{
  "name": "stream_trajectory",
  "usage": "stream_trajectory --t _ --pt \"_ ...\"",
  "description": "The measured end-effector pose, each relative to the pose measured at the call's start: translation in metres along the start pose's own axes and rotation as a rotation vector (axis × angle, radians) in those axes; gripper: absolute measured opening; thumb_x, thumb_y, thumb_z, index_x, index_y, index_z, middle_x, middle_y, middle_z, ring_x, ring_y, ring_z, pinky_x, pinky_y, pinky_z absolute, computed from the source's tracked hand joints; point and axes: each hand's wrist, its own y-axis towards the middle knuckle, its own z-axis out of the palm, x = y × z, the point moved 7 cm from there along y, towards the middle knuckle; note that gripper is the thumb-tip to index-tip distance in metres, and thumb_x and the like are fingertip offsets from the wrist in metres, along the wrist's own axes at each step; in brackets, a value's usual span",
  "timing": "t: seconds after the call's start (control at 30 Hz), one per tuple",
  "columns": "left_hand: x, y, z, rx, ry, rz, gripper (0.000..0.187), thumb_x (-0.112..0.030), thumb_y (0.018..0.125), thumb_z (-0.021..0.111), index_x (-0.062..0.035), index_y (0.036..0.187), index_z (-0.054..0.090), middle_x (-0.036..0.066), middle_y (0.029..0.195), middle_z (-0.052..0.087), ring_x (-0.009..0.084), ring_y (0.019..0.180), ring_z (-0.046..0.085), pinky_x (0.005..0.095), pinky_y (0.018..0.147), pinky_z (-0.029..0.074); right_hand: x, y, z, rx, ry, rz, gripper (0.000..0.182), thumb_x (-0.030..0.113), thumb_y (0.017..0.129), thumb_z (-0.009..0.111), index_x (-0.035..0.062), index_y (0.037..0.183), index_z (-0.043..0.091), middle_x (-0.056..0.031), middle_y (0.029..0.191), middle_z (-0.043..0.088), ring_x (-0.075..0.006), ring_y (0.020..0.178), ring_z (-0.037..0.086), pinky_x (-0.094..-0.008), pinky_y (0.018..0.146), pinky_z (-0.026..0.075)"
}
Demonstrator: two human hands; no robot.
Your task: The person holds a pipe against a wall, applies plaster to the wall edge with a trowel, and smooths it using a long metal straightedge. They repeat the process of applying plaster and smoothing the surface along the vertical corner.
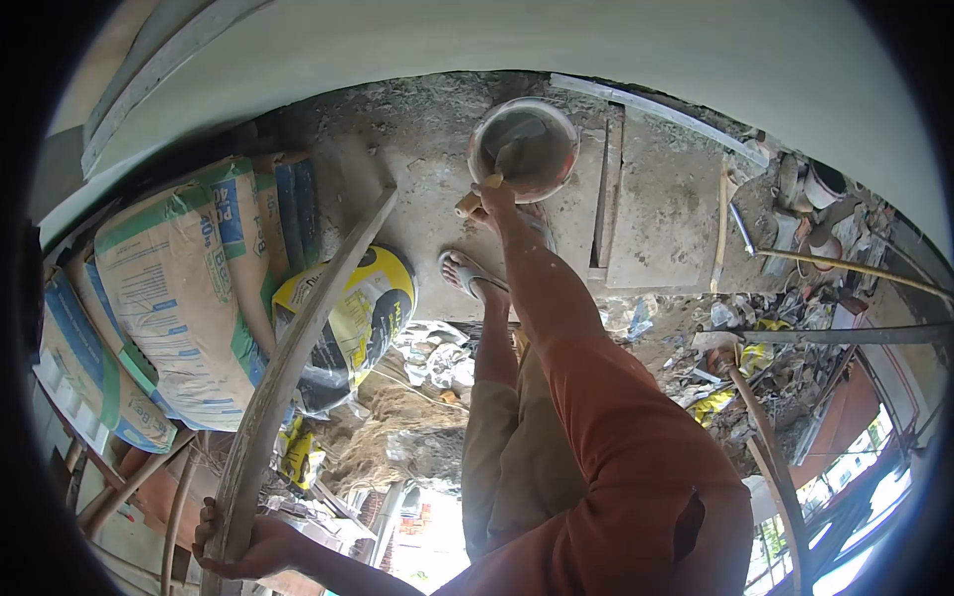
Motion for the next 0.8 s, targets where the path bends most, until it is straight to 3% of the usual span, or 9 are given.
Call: stream_trajectory --t 0.13,0.3,0.37,0.4,0.47,0.57,0.7,0.77,0.8 --pt "0.003 0.006 0.005 0.094 -0.024 -0.003 0.037 -0.042 0.099 0.050 -0.0048 0.097 0.052 0.007 0.090 0.056 0.0263 0.096 0.060 0.0444 0.097 0.048 0.010 -0.006 -0.015 -0.063 0.080 0.016 0.034 0.015 0.087 0.063 0.0028 0.114 0.046 -0.0138 0.096 0.055 -0.0280 0.079 0.062 -0.0427 0.063 0.056" --pt "0.003 0.000 0.044 0.267 -0.108 -0.021 0.034 -0.040 0.101 0.046 -0.0065 0.095 0.050 0.005 0.089 0.053 0.0231 0.093 0.058 0.0430 0.093 0.049 0.019 -0.108 -0.074 0.265 0.527 0.013 0.020 0.010 0.088 0.052 0.0048 0.107 0.052 -0.0072 0.085 0.053 -0.0163 0.069 0.057 -0.0344 0.053 0.047" --pt "0.001 0.002 0.056 0.383 -0.099 -0.032 0.034 -0.039 0.103 0.044 -0.0063 0.096 0.049 0.006 0.089 0.053 0.0220 0.091 0.057 0.0431 0.093 0.048 0.009 -0.148 -0.111 0.150 0.051 0.062 0.021 0.020 0.092 0.055 0.0037 0.105 0.053 -0.0046 0.072 0.051 -0.0156 0.056 0.054 -0.0326 0.048 0.045" --pt "-0.007 -0.002 0.069 0.400 -0.120 -0.048 0.034 -0.040 0.103 0.045 -0.0063 0.098 0.047 0.007 0.089 0.053 0.0209 0.092 0.057 0.0428 0.092 0.048 0.009 -0.166 -0.124 0.135 0.097 0.049 0.021 0.020 0.092 0.055 0.0037 0.105 0.053 -0.0046 0.072 0.051 -0.0156 0.056 0.054 -0.0326 0.048 0.045" --pt "-0.026 -0.008 0.089 0.557 -0.158 0.004 0.029 -0.034 0.102 0.050 -0.0059 0.103 0.044 0.007 0.085 0.052 0.0207 0.088 0.056 0.0410 0.090 0.047 0.010 -0.213 -0.159 -0.028 -0.374 -0.209 0.033 0.031 0.091 0.061 0.0024 0.106 0.052 -0.0027 0.064 0.050 -0.0156 0.049 0.052 -0.0326 0.042 0.044" --pt "-0.058 -0.025 0.110 0.751 -0.299 0.048 0.028 -0.030 0.101 0.053 -0.0047 0.106 0.043 0.007 0.083 0.052 0.0208 0.086 0.056 0.0400 0.087 0.047 -0.013 -0.246 -0.221 -0.235 -0.559 -0.352 0.043 0.037 0.089 0.067 0.0019 0.110 0.052 -0.0047 0.065 0.053 -0.0154 0.047 0.053 -0.0316 0.040 0.045" --pt "-0.119 -0.052 0.121 0.900 -0.358 0.138 0.032 -0.029 0.099 0.056 -0.0017 0.109 0.042 0.007 0.082 0.052 0.0207 0.082 0.055 0.0392 0.083 0.048 -0.038 -0.317 -0.280 -0.243 -0.325 -0.263 0.040 0.026 0.087 0.069 0.0025 0.114 0.051 -0.0065 0.067 0.056 -0.0159 0.050 0.057 -0.0318 0.041 0.048" --pt "-0.151 -0.071 0.130 0.981 -0.438 0.186 0.035 -0.028 0.098 0.058 0.0003 0.112 0.041 0.006 0.082 0.052 0.0210 0.080 0.055 0.0384 0.080 0.048 -0.052 -0.350 -0.305 -0.352 -0.135 -0.235 0.034 0.019 0.084 0.070 0.0019 0.108 0.053 -0.0116 0.072 0.064 -0.0214 0.054 0.066 -0.0345 0.041 0.048" --pt "-0.167 -0.083 0.133 1.022 -0.458 0.185 0.035 -0.027 0.097 0.059 0.0002 0.112 0.041 0.006 0.082 0.051 0.0207 0.079 0.055 0.0385 0.079 0.048 -0.065 -0.356 -0.315 -0.382 -0.131 -0.132 0.037 0.014 0.082 0.069 0.0031 0.113 0.051 -0.0110 0.070 0.063 -0.0207 0.047 0.061 -0.0359 0.039 0.047"
